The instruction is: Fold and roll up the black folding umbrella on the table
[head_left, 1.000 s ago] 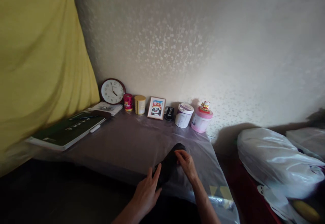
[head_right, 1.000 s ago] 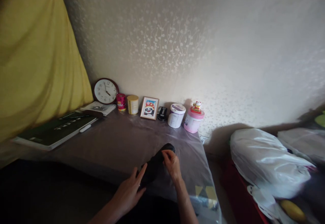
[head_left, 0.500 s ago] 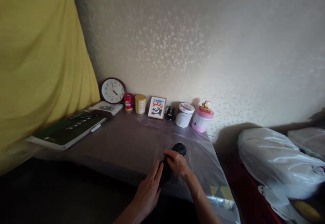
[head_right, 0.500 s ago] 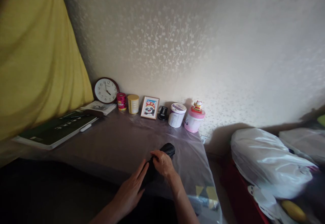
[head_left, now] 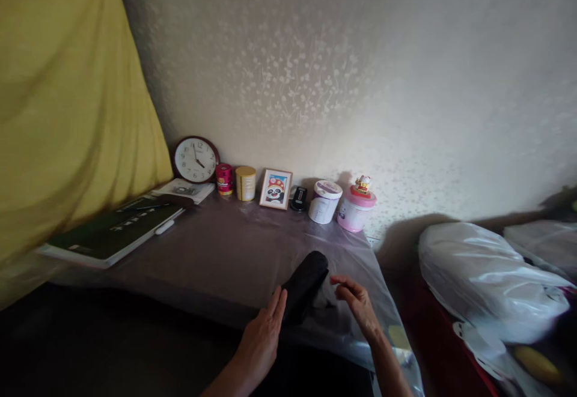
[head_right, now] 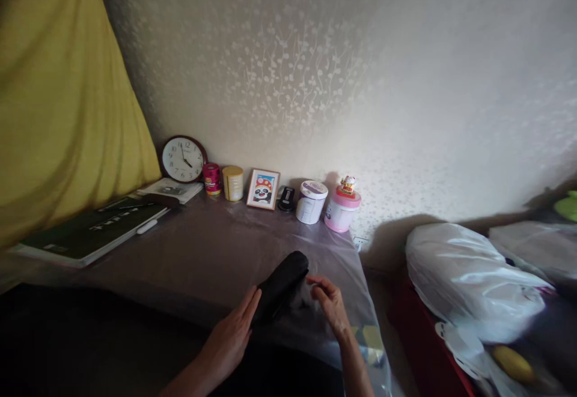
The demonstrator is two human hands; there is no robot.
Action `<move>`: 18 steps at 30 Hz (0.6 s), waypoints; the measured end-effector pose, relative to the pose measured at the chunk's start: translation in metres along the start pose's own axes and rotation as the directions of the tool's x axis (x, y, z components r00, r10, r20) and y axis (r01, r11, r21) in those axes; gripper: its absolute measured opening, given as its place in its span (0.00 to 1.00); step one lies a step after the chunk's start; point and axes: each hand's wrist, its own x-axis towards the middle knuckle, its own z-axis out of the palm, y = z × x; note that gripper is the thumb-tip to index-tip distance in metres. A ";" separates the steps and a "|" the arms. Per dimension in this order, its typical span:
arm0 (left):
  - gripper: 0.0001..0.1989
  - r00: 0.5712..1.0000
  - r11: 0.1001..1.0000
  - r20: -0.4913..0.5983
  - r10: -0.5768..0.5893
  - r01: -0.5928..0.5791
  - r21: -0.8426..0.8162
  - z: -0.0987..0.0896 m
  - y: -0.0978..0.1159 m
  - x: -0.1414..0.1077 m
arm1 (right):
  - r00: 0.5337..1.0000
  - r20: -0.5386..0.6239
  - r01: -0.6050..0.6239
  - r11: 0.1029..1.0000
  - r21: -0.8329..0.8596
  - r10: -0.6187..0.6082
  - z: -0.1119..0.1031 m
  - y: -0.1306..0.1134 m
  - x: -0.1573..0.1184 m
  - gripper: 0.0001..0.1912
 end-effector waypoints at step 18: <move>0.34 0.948 0.614 0.194 -0.252 0.311 -0.726 -0.023 -0.023 0.004 | 0.990 -0.142 -0.020 0.998 -0.053 0.012 -0.012 0.044 -0.012 0.17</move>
